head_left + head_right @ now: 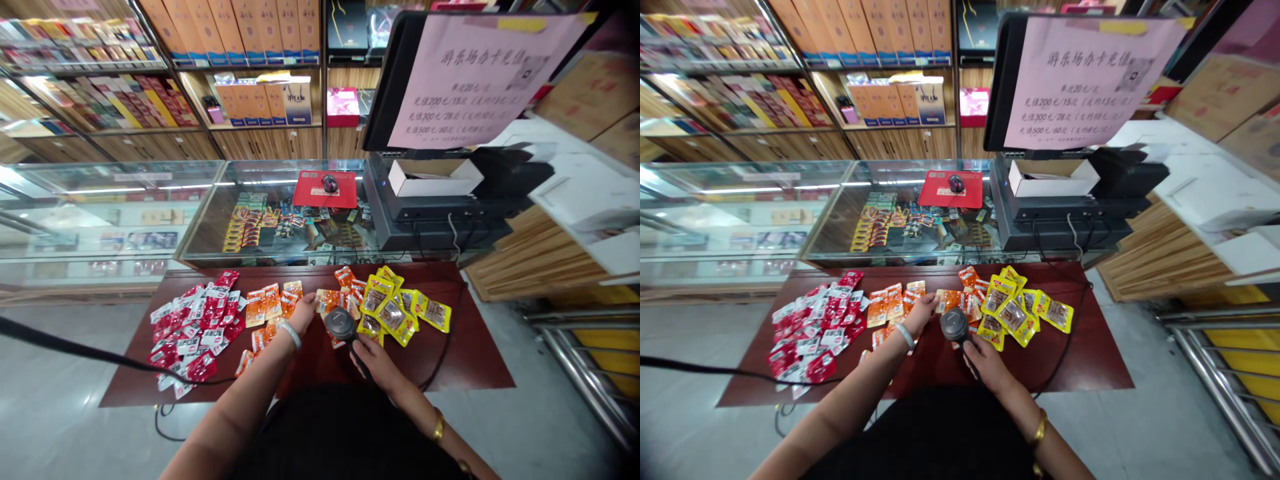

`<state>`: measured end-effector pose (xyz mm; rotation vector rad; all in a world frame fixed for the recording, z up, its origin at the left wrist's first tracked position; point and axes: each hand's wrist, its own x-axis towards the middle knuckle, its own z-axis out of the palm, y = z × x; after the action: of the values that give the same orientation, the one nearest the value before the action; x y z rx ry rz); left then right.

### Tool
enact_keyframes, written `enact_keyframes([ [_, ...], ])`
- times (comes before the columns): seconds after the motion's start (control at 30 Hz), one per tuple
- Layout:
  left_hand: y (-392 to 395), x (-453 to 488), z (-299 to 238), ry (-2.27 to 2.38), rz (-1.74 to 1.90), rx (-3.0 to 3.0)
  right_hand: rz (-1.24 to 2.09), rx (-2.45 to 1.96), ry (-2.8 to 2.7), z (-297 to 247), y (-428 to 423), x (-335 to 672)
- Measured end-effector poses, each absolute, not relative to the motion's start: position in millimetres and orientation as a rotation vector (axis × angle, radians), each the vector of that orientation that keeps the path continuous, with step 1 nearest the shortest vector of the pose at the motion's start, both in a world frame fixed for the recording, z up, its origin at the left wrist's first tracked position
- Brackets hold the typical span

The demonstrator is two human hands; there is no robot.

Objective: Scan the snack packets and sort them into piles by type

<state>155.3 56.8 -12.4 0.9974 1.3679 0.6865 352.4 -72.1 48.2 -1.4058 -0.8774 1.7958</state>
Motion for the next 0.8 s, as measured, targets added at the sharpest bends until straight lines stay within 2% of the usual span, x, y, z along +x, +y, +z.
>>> enact_keyframes([
  [0.17, 58.6, 179.8, -19.6, 1.294, 0.663, 0.789, 1.808, -1.414, -0.773, 45.4, -74.1, 356.8],
  [0.3, 57.4, 187.4, -20.2, 1.236, 0.611, 1.004, 1.802, -1.447, -0.723, 42.2, -74.3, 358.3],
  [0.57, 21.4, 102.6, -0.6, 1.968, 0.043, 1.777, 1.786, -1.469, -0.665, 42.9, -73.0, 352.6],
  [0.67, 9.7, 85.4, 1.7, 2.084, -0.170, 1.831, 1.803, -1.441, -0.688, 43.5, -70.5, 349.0],
  [0.8, 6.4, 81.6, 1.0, 2.122, -0.213, 1.797, 1.834, -1.417, -0.710, 45.9, -67.8, 343.8],
])
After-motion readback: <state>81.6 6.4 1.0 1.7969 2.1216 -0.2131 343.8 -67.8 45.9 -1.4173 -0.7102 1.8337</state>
